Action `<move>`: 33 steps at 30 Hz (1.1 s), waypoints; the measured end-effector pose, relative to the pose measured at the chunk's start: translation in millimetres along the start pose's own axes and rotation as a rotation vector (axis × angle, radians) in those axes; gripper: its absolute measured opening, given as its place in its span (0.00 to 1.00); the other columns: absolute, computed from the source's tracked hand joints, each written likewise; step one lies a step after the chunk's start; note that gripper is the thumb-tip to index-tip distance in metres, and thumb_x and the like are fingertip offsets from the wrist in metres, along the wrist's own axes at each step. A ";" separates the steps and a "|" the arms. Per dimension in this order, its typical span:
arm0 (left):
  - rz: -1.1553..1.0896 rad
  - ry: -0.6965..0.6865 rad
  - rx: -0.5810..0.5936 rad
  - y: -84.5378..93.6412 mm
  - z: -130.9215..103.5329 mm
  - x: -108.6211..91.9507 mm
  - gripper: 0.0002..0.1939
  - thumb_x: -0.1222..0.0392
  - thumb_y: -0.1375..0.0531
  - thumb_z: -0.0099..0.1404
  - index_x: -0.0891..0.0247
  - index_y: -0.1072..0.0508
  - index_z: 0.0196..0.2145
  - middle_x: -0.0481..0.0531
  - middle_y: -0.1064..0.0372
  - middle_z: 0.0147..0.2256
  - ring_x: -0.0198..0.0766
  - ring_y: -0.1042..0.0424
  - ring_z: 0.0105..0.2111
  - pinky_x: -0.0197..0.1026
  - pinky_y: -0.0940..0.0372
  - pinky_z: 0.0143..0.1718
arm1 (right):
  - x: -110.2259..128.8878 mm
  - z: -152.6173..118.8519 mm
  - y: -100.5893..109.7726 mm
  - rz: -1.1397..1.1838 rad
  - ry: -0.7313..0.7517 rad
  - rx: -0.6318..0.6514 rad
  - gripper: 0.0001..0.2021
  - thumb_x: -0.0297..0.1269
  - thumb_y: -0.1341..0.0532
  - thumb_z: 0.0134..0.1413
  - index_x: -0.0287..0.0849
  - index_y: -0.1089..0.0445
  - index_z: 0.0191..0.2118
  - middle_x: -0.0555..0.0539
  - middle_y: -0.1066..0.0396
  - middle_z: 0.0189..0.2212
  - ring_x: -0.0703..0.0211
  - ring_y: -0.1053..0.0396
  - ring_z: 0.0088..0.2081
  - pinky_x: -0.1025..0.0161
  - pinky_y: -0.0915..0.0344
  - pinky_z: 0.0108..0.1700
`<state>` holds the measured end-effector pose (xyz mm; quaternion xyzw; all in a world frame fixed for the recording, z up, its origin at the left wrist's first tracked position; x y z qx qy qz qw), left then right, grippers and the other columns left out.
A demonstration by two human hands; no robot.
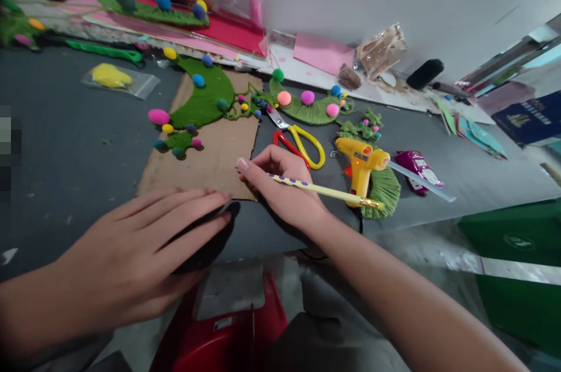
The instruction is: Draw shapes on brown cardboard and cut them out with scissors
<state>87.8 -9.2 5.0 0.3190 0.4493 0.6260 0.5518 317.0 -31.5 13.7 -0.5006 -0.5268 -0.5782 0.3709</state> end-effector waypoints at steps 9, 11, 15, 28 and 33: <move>-0.098 0.010 0.081 -3.8 -1.1 1.8 0.25 0.62 0.42 0.64 0.70 0.30 0.58 0.65 0.36 0.64 0.56 0.31 0.61 0.55 0.30 0.58 | 2.4 2.7 -7.1 0.012 0.053 0.086 0.18 0.49 0.26 0.50 0.43 0.32 0.30 0.50 0.26 0.26 0.63 0.30 0.26 0.65 0.34 0.28; -0.121 0.009 0.096 -2.7 -0.9 2.0 0.25 0.63 0.42 0.63 0.72 0.30 0.58 0.67 0.35 0.63 0.59 0.32 0.61 0.57 0.29 0.59 | 3.9 8.5 -8.7 -0.014 0.067 0.125 0.20 0.50 0.26 0.49 0.44 0.34 0.27 0.51 0.26 0.24 0.63 0.31 0.24 0.65 0.35 0.26; -0.153 0.001 0.106 -2.5 -0.2 3.4 0.24 0.62 0.43 0.65 0.73 0.29 0.57 0.68 0.33 0.62 0.59 0.32 0.62 0.58 0.29 0.59 | 5.5 23.2 -12.0 -0.062 0.132 0.183 0.22 0.53 0.28 0.51 0.44 0.34 0.24 0.52 0.28 0.21 0.65 0.33 0.21 0.66 0.38 0.23; -0.145 -0.001 0.109 1.4 2.9 5.1 0.22 0.62 0.41 0.66 0.72 0.29 0.56 0.65 0.31 0.61 0.56 0.29 0.59 0.55 0.27 0.58 | -3.2 33.1 -7.7 -0.040 0.139 0.172 0.22 0.49 0.27 0.51 0.44 0.38 0.22 0.52 0.28 0.17 0.63 0.30 0.20 0.66 0.38 0.22; -0.138 0.000 0.103 2.7 2.1 4.8 0.22 0.63 0.41 0.66 0.72 0.29 0.57 0.65 0.32 0.61 0.56 0.30 0.60 0.55 0.28 0.60 | -3.2 34.6 -7.6 -0.065 0.141 0.189 0.21 0.47 0.27 0.52 0.44 0.37 0.22 0.51 0.28 0.17 0.63 0.30 0.20 0.67 0.39 0.20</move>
Point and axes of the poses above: each hand's wrist, its own z-axis towards the middle knuckle, its own y-axis out of the back of the hand, x = y × z, the point moved 1 cm from there along z, towards the middle knuckle
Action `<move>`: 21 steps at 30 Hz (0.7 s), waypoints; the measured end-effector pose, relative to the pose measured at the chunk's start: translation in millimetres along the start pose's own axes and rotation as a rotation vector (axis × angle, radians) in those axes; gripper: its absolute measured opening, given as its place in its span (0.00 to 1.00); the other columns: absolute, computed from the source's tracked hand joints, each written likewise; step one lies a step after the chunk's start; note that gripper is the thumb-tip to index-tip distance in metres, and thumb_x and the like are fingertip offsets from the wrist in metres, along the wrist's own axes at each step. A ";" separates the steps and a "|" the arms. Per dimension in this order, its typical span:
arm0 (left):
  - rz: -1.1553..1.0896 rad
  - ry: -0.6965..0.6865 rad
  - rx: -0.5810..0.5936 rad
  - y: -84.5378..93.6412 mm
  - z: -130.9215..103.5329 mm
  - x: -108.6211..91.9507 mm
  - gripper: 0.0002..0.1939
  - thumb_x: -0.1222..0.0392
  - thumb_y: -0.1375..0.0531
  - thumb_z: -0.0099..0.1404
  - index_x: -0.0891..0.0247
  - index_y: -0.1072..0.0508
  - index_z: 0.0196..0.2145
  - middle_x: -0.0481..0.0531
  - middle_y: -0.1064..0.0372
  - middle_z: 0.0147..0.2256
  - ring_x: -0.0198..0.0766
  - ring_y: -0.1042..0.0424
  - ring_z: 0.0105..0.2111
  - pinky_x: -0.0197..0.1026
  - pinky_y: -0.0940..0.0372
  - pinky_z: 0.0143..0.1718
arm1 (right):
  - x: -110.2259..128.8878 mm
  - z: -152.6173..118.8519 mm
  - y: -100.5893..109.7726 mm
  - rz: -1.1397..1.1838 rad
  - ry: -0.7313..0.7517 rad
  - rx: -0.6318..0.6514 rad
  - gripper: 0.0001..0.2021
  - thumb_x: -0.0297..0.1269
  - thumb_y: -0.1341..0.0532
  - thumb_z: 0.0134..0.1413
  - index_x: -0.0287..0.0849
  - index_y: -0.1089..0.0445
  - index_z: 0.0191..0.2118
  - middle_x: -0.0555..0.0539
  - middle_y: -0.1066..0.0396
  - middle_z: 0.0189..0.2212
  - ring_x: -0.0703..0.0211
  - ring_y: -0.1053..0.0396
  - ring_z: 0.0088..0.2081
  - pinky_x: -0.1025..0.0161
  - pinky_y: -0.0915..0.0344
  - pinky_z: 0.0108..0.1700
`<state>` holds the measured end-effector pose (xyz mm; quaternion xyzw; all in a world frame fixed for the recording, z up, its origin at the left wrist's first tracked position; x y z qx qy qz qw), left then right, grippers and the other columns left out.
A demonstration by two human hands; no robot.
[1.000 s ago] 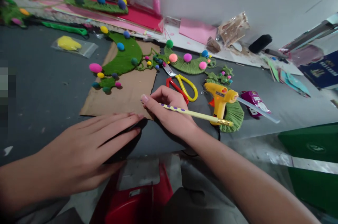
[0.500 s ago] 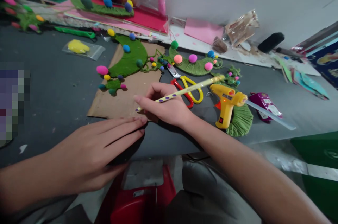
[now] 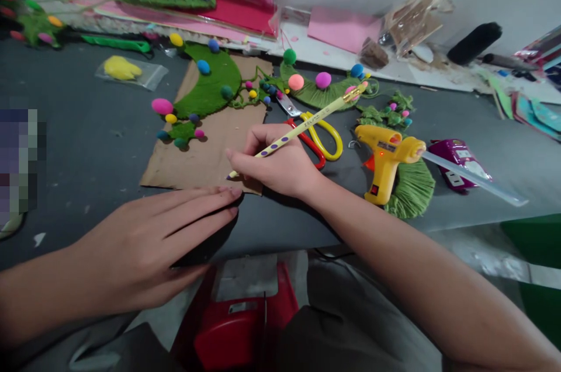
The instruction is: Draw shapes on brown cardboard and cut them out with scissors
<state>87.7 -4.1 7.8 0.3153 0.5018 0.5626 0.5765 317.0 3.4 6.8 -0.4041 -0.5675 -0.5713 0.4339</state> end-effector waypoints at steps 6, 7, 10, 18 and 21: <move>0.012 -0.011 -0.021 -0.9 -0.2 -1.4 0.21 0.63 0.42 0.67 0.74 0.29 0.56 0.66 0.32 0.62 0.54 0.31 0.62 0.53 0.32 0.64 | 1.6 -0.3 -1.6 -0.041 -0.004 -0.003 0.21 0.48 0.28 0.52 0.44 0.38 0.21 0.52 0.28 0.17 0.63 0.30 0.20 0.68 0.40 0.20; 0.010 -0.012 -0.025 -1.2 -0.1 -1.5 0.21 0.63 0.42 0.67 0.73 0.28 0.56 0.66 0.32 0.62 0.54 0.31 0.62 0.53 0.32 0.64 | 1.6 -0.4 -1.7 -0.038 -0.014 0.002 0.22 0.48 0.28 0.52 0.44 0.38 0.21 0.52 0.28 0.17 0.64 0.31 0.19 0.68 0.40 0.20; 0.007 -0.017 -0.029 -2.6 -0.6 -1.5 0.21 0.63 0.41 0.67 0.74 0.28 0.56 0.66 0.32 0.62 0.53 0.31 0.63 0.53 0.32 0.64 | 1.0 -0.3 -1.5 -0.036 -0.012 0.000 0.21 0.47 0.28 0.52 0.44 0.37 0.21 0.51 0.28 0.18 0.64 0.31 0.19 0.68 0.40 0.20; 0.014 -0.005 -0.017 -3.2 -2.9 -2.0 0.22 0.63 0.43 0.67 0.72 0.29 0.57 0.65 0.32 0.63 0.52 0.31 0.63 0.53 0.32 0.64 | 1.7 -0.9 -2.0 0.001 -0.030 0.011 0.18 0.39 0.29 0.53 0.44 0.38 0.21 0.53 0.29 0.17 0.64 0.31 0.19 0.68 0.39 0.20; 0.012 0.000 -0.018 -2.8 -1.6 -1.8 0.21 0.63 0.43 0.68 0.71 0.29 0.57 0.64 0.32 0.63 0.51 0.31 0.63 0.51 0.32 0.64 | 3.1 -1.2 -2.0 0.005 -0.024 -0.007 0.18 0.38 0.29 0.52 0.44 0.37 0.21 0.53 0.28 0.17 0.63 0.30 0.19 0.68 0.40 0.20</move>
Point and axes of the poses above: each hand's wrist, its own z-axis towards the middle knuckle, its own y-axis out of the back of the hand, x = y × z, the point moved 1 cm from there along z, towards the middle knuckle
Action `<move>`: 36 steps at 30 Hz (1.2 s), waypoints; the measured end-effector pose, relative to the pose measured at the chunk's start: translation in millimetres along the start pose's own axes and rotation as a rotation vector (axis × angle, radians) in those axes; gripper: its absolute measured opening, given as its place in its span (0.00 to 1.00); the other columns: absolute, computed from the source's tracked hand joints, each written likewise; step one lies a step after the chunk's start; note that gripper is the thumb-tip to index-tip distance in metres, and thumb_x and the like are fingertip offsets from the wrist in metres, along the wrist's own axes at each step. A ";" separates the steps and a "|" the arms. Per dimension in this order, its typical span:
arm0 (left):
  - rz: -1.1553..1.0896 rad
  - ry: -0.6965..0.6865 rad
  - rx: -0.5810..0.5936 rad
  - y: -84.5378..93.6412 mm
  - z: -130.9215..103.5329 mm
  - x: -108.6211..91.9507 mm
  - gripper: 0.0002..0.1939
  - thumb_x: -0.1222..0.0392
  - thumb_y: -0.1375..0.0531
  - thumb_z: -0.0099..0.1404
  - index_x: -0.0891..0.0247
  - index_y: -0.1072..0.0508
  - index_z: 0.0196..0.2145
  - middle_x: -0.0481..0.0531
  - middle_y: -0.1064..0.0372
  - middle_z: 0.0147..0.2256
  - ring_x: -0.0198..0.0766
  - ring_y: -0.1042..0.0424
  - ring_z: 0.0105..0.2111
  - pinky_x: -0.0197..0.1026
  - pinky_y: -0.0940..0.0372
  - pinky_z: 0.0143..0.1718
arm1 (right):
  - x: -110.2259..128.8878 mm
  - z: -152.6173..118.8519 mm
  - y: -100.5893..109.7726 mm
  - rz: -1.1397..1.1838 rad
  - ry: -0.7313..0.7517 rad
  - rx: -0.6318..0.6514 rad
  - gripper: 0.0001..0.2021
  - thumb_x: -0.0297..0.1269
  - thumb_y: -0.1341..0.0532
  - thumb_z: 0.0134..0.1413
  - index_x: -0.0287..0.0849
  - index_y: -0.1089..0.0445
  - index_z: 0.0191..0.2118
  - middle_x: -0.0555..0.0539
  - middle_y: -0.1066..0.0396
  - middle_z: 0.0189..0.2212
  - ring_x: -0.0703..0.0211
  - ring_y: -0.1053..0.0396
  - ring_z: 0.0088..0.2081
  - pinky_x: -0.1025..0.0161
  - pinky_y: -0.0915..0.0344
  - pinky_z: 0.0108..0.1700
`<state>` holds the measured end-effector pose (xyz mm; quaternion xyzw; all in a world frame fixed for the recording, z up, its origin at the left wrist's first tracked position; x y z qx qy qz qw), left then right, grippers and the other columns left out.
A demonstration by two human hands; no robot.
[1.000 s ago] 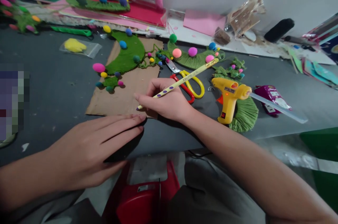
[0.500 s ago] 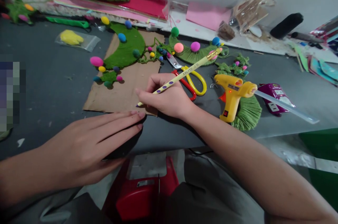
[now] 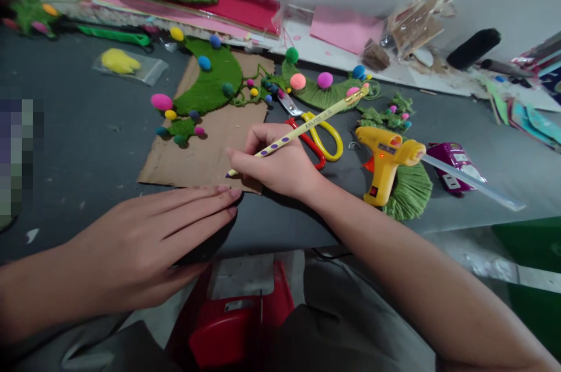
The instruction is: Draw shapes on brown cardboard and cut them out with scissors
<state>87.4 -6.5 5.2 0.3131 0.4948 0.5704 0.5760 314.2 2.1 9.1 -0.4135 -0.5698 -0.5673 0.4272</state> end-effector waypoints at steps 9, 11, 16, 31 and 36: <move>0.004 -0.015 0.001 1.4 2.2 1.0 0.22 0.63 0.42 0.66 0.74 0.28 0.56 0.66 0.31 0.61 0.54 0.29 0.61 0.53 0.30 0.62 | -0.4 1.3 -0.6 -0.005 0.009 0.014 0.18 0.36 0.29 0.52 0.44 0.38 0.21 0.53 0.29 0.16 0.64 0.31 0.18 0.69 0.40 0.19; 0.002 -0.021 0.004 1.8 1.9 0.9 0.23 0.63 0.42 0.66 0.74 0.28 0.56 0.67 0.32 0.62 0.55 0.30 0.61 0.53 0.30 0.62 | -0.5 0.9 -0.6 0.015 -0.007 0.038 0.18 0.35 0.30 0.53 0.44 0.39 0.20 0.53 0.30 0.15 0.64 0.32 0.17 0.69 0.40 0.18; -0.007 -0.013 -0.001 1.4 2.9 0.9 0.21 0.63 0.43 0.67 0.74 0.28 0.55 0.67 0.30 0.61 0.55 0.29 0.60 0.53 0.30 0.62 | -0.1 0.0 0.3 -0.029 0.003 0.004 0.17 0.37 0.30 0.53 0.44 0.38 0.21 0.52 0.28 0.17 0.65 0.31 0.19 0.68 0.39 0.20; -0.007 -0.021 -0.014 0.9 3.3 1.1 0.21 0.62 0.42 0.67 0.74 0.27 0.55 0.66 0.30 0.60 0.55 0.28 0.60 0.53 0.29 0.61 | -1.9 1.8 -0.9 0.013 0.011 0.009 0.17 0.32 0.30 0.50 0.44 0.39 0.21 0.53 0.29 0.15 0.65 0.32 0.17 0.70 0.40 0.18; -0.010 -0.022 -0.030 -0.1 3.7 1.6 0.20 0.61 0.43 0.68 0.74 0.26 0.54 0.67 0.29 0.60 0.55 0.28 0.59 0.53 0.28 0.60 | -3.1 2.1 -0.4 0.043 0.011 0.050 0.16 0.30 0.32 0.51 0.44 0.39 0.20 0.53 0.29 0.15 0.65 0.33 0.16 0.70 0.40 0.17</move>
Point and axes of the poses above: each hand's wrist, its own z-axis towards the middle knuckle, its own y-axis out of the back of the hand, x = y × z, the point moved 1 cm from there along z, towards the middle knuckle
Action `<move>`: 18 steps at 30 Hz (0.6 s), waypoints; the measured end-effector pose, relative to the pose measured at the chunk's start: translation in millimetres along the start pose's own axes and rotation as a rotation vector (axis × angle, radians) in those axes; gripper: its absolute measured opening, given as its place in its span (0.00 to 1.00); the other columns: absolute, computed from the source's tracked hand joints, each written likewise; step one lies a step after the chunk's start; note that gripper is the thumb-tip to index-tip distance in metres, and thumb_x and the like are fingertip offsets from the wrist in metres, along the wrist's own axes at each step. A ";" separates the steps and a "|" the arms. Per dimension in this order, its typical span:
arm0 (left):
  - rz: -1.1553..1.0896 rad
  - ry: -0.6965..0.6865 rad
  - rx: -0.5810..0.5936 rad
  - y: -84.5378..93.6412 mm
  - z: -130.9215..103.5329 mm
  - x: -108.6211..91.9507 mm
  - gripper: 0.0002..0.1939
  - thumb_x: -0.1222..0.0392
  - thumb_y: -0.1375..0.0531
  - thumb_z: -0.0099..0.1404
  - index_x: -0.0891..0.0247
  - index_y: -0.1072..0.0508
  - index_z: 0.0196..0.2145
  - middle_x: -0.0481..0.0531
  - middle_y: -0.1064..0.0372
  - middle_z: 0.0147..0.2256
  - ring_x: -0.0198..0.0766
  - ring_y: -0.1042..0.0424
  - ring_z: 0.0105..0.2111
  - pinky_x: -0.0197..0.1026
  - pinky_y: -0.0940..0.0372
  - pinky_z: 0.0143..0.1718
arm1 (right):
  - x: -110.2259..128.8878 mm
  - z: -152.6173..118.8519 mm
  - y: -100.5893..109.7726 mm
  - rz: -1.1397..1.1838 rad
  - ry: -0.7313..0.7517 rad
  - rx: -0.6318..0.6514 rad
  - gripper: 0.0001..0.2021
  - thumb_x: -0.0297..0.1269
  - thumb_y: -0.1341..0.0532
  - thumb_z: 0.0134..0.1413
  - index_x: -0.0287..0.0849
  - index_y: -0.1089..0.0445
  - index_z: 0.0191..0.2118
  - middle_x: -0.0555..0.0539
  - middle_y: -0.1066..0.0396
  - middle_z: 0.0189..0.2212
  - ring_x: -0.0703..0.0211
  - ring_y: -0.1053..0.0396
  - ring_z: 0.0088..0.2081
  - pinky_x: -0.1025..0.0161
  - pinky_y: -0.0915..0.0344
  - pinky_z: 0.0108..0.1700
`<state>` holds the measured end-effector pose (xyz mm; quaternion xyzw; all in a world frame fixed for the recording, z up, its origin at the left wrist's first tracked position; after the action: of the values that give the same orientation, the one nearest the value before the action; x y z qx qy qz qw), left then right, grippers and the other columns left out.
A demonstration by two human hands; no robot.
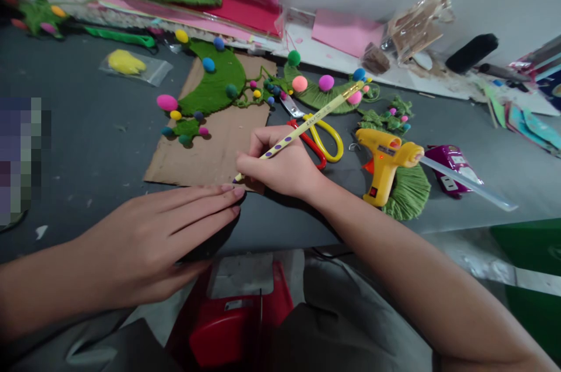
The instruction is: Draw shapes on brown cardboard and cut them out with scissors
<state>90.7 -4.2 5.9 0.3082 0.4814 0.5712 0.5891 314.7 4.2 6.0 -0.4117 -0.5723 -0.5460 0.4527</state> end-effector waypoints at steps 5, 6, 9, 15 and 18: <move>-0.001 0.008 0.026 0.6 -2.2 -0.2 0.21 0.60 0.43 0.69 0.74 0.27 0.56 0.66 0.31 0.61 0.56 0.30 0.61 0.55 0.29 0.61 | 0.0 -0.1 -0.1 -0.015 0.016 -0.027 0.15 0.30 0.32 0.51 0.43 0.38 0.21 0.53 0.29 0.15 0.66 0.33 0.16 0.70 0.40 0.17; -0.004 0.007 0.027 0.6 -2.7 -0.3 0.22 0.59 0.43 0.69 0.74 0.27 0.57 0.66 0.32 0.62 0.56 0.30 0.61 0.55 0.29 0.61 | 0.2 0.0 -0.4 -0.008 0.005 -0.014 0.16 0.30 0.32 0.51 0.43 0.39 0.21 0.53 0.29 0.15 0.66 0.33 0.16 0.70 0.40 0.17; -0.007 0.000 0.031 0.4 -3.3 -0.6 0.22 0.60 0.43 0.69 0.74 0.28 0.57 0.66 0.32 0.62 0.56 0.30 0.61 0.55 0.29 0.61 | 0.9 0.1 -0.2 -0.026 0.007 -0.025 0.16 0.30 0.32 0.50 0.44 0.39 0.20 0.53 0.30 0.15 0.66 0.33 0.16 0.70 0.40 0.18; 0.011 0.008 0.034 -0.1 -1.4 0.5 0.21 0.60 0.42 0.68 0.73 0.27 0.56 0.66 0.31 0.61 0.55 0.29 0.61 0.54 0.29 0.61 | 1.0 -0.4 0.0 -0.022 0.002 0.002 0.16 0.30 0.32 0.51 0.44 0.39 0.20 0.53 0.30 0.15 0.66 0.33 0.16 0.70 0.40 0.18; 0.008 0.008 0.037 0.1 -0.9 0.9 0.22 0.61 0.42 0.67 0.73 0.27 0.56 0.66 0.31 0.61 0.56 0.30 0.61 0.54 0.29 0.60 | 0.6 -0.2 0.2 -0.029 0.024 -0.034 0.15 0.30 0.31 0.51 0.43 0.38 0.21 0.53 0.29 0.15 0.66 0.33 0.17 0.70 0.40 0.18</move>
<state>89.7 -3.5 5.5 0.3190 0.4929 0.5657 0.5790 314.7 4.0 6.6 -0.4046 -0.5632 -0.5670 0.4445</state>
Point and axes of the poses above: each hand's wrist, its own z-axis towards the middle knuckle, its own y-axis out of the back of the hand, x = y × z, the point moved 1 cm from there along z, towards the middle knuckle
